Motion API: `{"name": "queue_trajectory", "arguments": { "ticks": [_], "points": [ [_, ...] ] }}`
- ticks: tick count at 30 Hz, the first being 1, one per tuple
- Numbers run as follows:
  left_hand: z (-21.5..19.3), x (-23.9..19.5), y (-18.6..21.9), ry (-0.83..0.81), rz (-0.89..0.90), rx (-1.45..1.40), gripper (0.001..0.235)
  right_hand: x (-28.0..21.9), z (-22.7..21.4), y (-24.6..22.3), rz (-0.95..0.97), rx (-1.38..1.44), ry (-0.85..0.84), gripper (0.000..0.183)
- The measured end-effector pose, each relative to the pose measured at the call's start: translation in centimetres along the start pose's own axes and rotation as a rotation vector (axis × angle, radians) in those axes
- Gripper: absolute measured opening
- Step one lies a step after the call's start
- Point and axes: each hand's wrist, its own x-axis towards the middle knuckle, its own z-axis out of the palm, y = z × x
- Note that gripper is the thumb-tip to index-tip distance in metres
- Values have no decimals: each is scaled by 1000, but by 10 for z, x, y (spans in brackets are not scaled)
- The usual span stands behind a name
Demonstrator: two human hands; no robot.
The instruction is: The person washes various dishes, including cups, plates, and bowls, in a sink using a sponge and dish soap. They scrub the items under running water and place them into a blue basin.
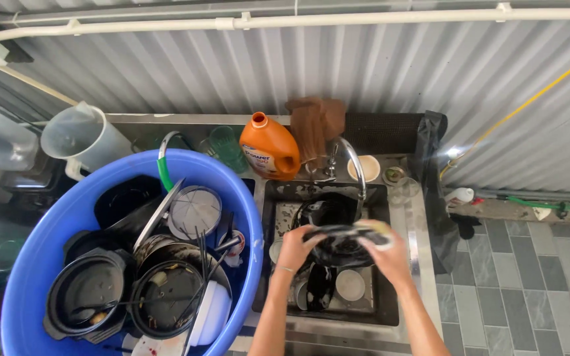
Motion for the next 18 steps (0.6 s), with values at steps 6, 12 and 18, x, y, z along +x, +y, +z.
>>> {"name": "queue_trajectory", "arguments": {
  "ticks": [6,12,18],
  "points": [
    [48,19,-52,337,318,-264,41,-3,-36,0,516,105,30,47],
    [35,19,-12,112,467,330,26,24,-28,-25,418,-426,-393,55],
    [25,-5,47,540,448,39,46,17,9,-24,-4,-586,-180,69]
  ]
}}
